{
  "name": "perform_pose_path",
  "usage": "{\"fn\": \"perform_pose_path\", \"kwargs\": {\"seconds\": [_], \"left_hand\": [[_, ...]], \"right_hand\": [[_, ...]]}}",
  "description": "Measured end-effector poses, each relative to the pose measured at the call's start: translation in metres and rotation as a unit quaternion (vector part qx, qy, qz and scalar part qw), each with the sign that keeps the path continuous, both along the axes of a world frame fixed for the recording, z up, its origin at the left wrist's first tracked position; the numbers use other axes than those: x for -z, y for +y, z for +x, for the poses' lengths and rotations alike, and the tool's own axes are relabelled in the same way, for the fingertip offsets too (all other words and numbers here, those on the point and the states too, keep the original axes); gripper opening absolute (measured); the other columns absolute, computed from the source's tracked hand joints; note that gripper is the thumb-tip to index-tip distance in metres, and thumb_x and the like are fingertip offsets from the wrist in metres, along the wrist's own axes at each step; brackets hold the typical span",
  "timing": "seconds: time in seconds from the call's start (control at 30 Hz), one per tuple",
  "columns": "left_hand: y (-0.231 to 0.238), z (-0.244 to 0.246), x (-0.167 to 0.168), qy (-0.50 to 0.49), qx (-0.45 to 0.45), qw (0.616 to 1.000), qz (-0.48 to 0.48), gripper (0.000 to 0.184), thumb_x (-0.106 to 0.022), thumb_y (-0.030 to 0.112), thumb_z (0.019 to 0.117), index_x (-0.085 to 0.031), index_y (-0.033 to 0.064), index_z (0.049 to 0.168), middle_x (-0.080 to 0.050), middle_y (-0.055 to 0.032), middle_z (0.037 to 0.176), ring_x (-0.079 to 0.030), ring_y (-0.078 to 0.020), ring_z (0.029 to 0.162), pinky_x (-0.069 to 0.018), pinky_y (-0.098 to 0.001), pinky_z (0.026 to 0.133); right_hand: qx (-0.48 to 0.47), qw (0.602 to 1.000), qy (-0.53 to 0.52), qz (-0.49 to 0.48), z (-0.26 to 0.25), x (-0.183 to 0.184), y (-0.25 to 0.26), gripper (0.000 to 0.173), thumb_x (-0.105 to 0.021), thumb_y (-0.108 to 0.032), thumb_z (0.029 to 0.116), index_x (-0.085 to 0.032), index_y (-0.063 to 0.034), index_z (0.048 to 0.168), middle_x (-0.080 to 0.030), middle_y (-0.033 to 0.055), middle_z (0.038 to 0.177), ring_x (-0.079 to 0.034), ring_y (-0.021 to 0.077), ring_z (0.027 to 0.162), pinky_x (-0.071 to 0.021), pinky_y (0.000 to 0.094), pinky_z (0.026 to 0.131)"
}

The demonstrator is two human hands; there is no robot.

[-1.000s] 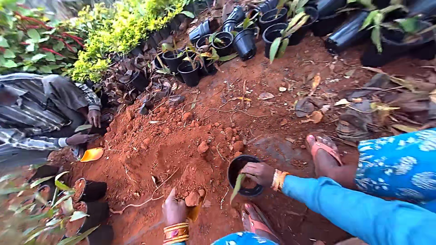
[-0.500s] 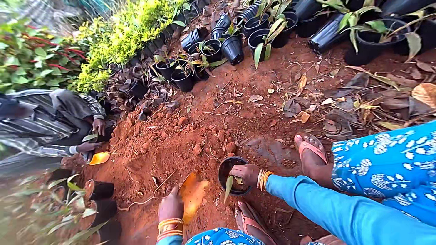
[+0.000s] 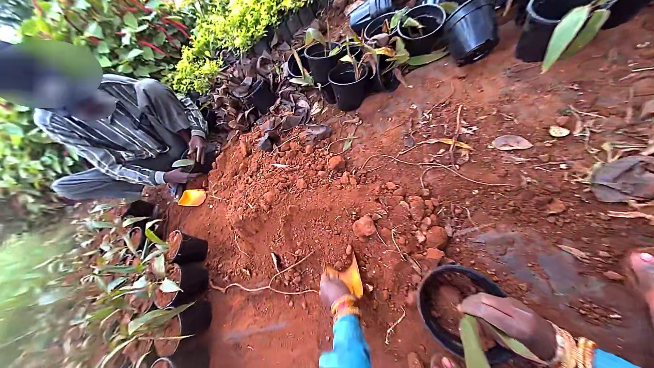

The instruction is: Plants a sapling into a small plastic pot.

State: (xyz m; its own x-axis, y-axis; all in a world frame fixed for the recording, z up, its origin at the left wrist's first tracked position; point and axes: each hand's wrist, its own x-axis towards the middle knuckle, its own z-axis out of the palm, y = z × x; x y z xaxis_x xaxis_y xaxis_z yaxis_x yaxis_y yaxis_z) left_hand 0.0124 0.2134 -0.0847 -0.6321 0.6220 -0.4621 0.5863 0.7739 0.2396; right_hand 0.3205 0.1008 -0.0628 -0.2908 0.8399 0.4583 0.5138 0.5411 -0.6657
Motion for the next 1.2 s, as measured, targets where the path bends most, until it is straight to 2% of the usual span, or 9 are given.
{"fn": "perform_pose_path", "kwargs": {"seconds": [0.1, 0.2, 0.3, 0.43, 0.57, 0.77, 0.93, 1.07, 1.2], "left_hand": [[0.032, 0.004, 0.021, -0.028, -0.021, 0.998, 0.049, 0.032, -0.048, 0.018, 0.1084, -0.067, 0.0029, 0.129, -0.069, -0.0248, 0.126, -0.065, -0.0415, 0.122, -0.049, -0.0591, 0.104], [0.019, -0.002, 0.03, -0.061, -0.025, 0.99, 0.122, 0.032, -0.049, 0.017, 0.1092, -0.068, -0.0018, 0.128, -0.069, -0.0275, 0.122, -0.065, -0.0426, 0.119, -0.0468, -0.059, 0.106], [-0.006, 0.013, 0.023, -0.053, -0.029, 0.991, 0.119, 0.035, -0.048, 0.016, 0.1096, -0.063, -0.0024, 0.135, -0.068, -0.0267, 0.127, -0.064, -0.0415, 0.124, -0.0451, -0.0569, 0.11], [-0.06, 0.011, 0.018, -0.012, 0.001, 0.994, 0.108, 0.037, -0.047, 0.015, 0.1093, -0.06, -0.003, 0.139, -0.067, -0.0289, 0.129, -0.063, -0.0468, 0.123, -0.0444, -0.0621, 0.108], [-0.091, 0.008, 0.017, 0.006, 0.019, 0.996, 0.083, 0.037, -0.046, 0.012, 0.1082, -0.06, -0.0049, 0.138, -0.068, -0.0334, 0.122, -0.064, -0.0524, 0.118, -0.0452, -0.0658, 0.105], [0.058, 0.026, 0.006, 0.008, 0.097, 0.995, 0.0, 0.035, -0.058, 0.023, 0.1032, -0.066, 0.0106, 0.135, -0.07, -0.02, 0.126, -0.065, -0.0392, 0.123, -0.048, -0.0589, 0.105], [0.071, 0.03, 0.032, -0.096, 0.079, 0.976, 0.176, 0.035, -0.048, 0.004, 0.1046, -0.064, -0.0026, 0.135, -0.072, -0.0236, 0.119, -0.068, -0.0372, 0.115, -0.0496, -0.0543, 0.105], [0.043, 0.032, -0.038, -0.13, 0.16, 0.933, 0.296, 0.035, -0.05, -0.008, 0.0972, -0.065, -0.0091, 0.129, -0.072, -0.0268, 0.115, -0.071, -0.0346, 0.109, -0.0517, -0.0516, 0.103], [0.019, 0.016, -0.141, -0.027, 0.385, 0.899, 0.21, 0.038, -0.049, -0.003, 0.0945, -0.067, -0.0087, 0.127, -0.073, -0.0302, 0.107, -0.071, -0.0442, 0.105, -0.0502, -0.0628, 0.098]], "right_hand": [[-0.023, 0.999, -0.029, 0.0, 0.01, 0.006, 0.0, 0.016, -0.056, -0.006, 0.0996, -0.071, -0.003, 0.103, -0.075, 0.0157, 0.097, -0.075, 0.0239, 0.092, -0.0587, 0.0286, 0.086], [-0.008, 1.0, -0.012, -0.014, -0.004, -0.016, 0.005, 0.017, -0.058, 0.003, 0.0927, -0.075, 0.0062, 0.095, -0.076, 0.0224, 0.091, -0.077, 0.0328, 0.084, -0.061, 0.0348, 0.08], [0.021, 0.997, -0.04, -0.07, -0.009, -0.045, 0.01, 0.018, -0.058, 0.004, 0.0926, -0.076, 0.0062, 0.094, -0.077, 0.0207, 0.092, -0.077, 0.0311, 0.085, -0.0608, 0.0337, 0.08], [-0.01, 0.995, -0.003, 0.098, 0.008, 0.037, 0.009, 0.018, -0.05, -0.016, 0.1045, -0.068, -0.0095, 0.104, -0.073, 0.0089, 0.094, -0.073, 0.0144, 0.088, -0.0578, 0.0204, 0.081], [-0.015, 0.995, -0.007, 0.096, 0.007, 0.035, 0.004, 0.015, -0.052, -0.013, 0.1036, -0.066, -0.0103, 0.106, -0.073, 0.0082, 0.095, -0.072, 0.0135, 0.09, -0.0572, 0.0198, 0.082], [-0.021, 0.994, -0.011, 0.106, 0.007, 0.034, 0.005, 0.015, -0.052, -0.013, 0.1045, -0.066, -0.0102, 0.105, -0.073, 0.0075, 0.094, -0.072, 0.0121, 0.088, -0.0565, 0.0183, 0.081], [-0.032, 0.994, -0.006, 0.105, 0.009, 0.038, 0.006, 0.014, -0.052, -0.013, 0.1045, -0.066, -0.0109, 0.107, -0.073, 0.0075, 0.097, -0.072, 0.0121, 0.09, -0.0564, 0.0185, 0.082], [-0.019, 0.995, -0.014, 0.099, 0.008, 0.032, 0.007, 0.014, -0.054, -0.012, 0.1012, -0.067, -0.0109, 0.106, -0.074, 0.0072, 0.097, -0.073, 0.0137, 0.09, -0.0583, 0.0217, 0.08], [-0.035, 0.997, 0.0, 0.069, 0.004, 0.024, 0.007, 0.015, -0.059, -0.007, 0.0971, -0.071, -0.0056, 0.106, -0.075, 0.0118, 0.1, -0.075, 0.0211, 0.091, -0.0616, 0.0309, 0.079]]}}
